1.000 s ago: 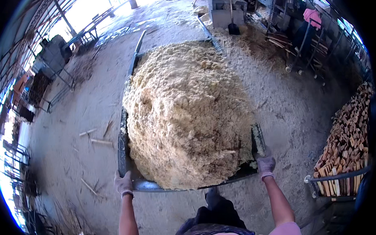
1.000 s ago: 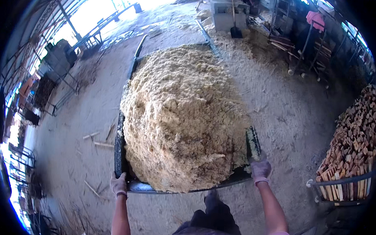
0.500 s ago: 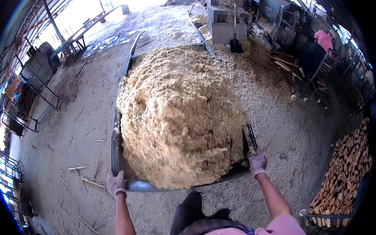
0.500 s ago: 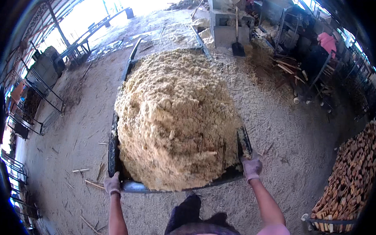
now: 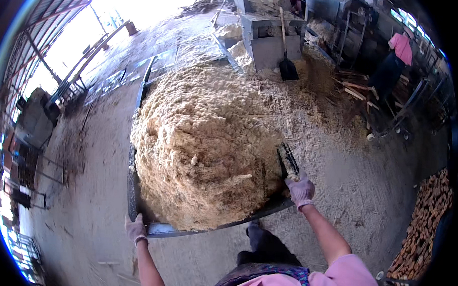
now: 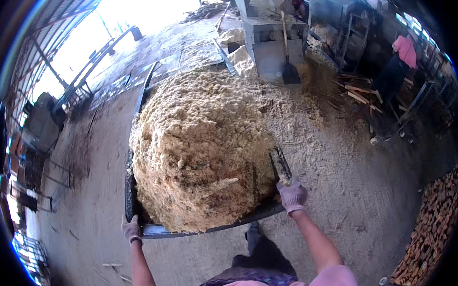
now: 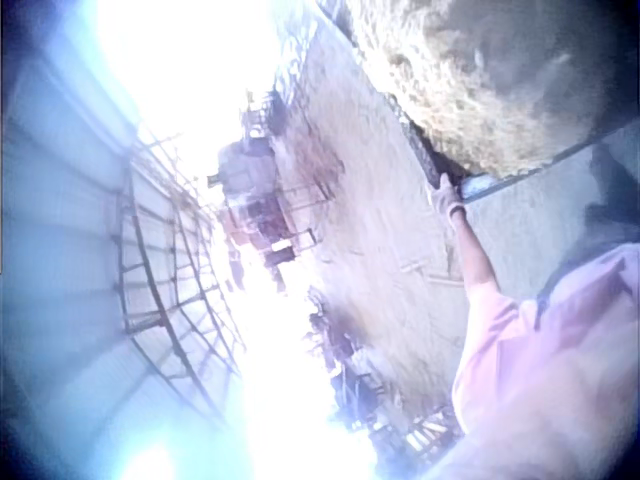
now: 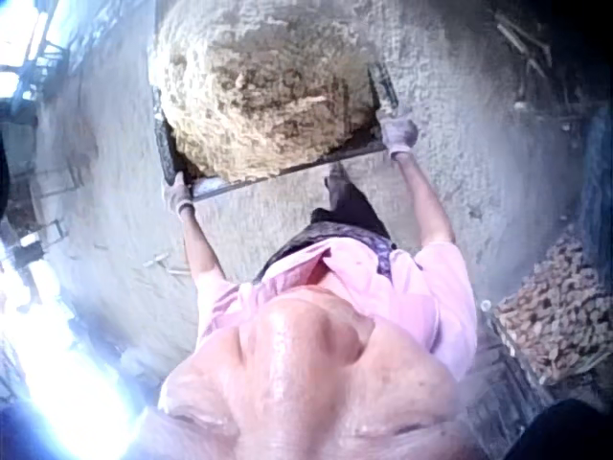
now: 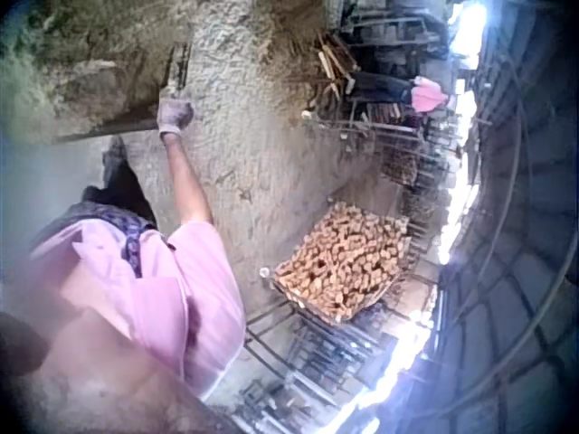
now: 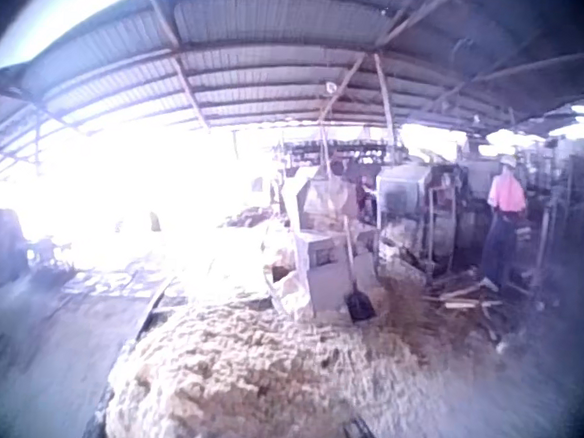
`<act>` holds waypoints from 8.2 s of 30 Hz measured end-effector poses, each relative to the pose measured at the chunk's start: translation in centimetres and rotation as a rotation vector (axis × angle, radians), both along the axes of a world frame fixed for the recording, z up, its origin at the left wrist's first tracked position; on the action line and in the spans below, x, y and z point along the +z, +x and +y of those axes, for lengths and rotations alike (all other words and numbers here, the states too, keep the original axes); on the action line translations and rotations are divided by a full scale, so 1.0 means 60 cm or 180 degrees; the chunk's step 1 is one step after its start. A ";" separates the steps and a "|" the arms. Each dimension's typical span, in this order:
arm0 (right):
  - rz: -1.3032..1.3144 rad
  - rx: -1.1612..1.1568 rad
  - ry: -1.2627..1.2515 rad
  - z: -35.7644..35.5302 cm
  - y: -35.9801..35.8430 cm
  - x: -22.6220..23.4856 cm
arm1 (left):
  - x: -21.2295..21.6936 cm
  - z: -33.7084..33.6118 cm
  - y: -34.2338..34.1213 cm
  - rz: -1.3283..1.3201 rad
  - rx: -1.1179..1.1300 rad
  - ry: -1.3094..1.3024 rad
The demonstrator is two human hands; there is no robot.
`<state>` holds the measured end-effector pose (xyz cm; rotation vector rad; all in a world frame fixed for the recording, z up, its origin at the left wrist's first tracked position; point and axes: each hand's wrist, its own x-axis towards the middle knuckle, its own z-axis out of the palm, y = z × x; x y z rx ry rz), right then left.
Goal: The person uses a shovel to scoop sawdust from a large pile on the floor and loads it into a wheelbarrow. After filling the wheelbarrow, they push it to a machine and dump the sawdust into a hopper. The person then uses a pickaxe to break up compacted sawdust and shovel it into the wheelbarrow before returning to the pile.
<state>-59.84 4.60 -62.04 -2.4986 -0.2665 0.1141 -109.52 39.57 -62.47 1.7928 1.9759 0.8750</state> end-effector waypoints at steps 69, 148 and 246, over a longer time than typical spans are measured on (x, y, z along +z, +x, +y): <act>0.0490 0.1049 0.0799 0.242 0.274 -0.191 | -0.165 -0.045 -0.081 -0.2181 -0.0056 -0.1995; 0.2068 -0.0055 -0.0982 0.211 -1.123 0.225 | 0.453 0.555 -0.594 -0.0112 -0.1513 -0.3745; 0.3707 -0.2411 0.2161 2.023 -1.536 0.209 | 0.603 2.069 -1.138 -0.0863 -0.1690 -0.3140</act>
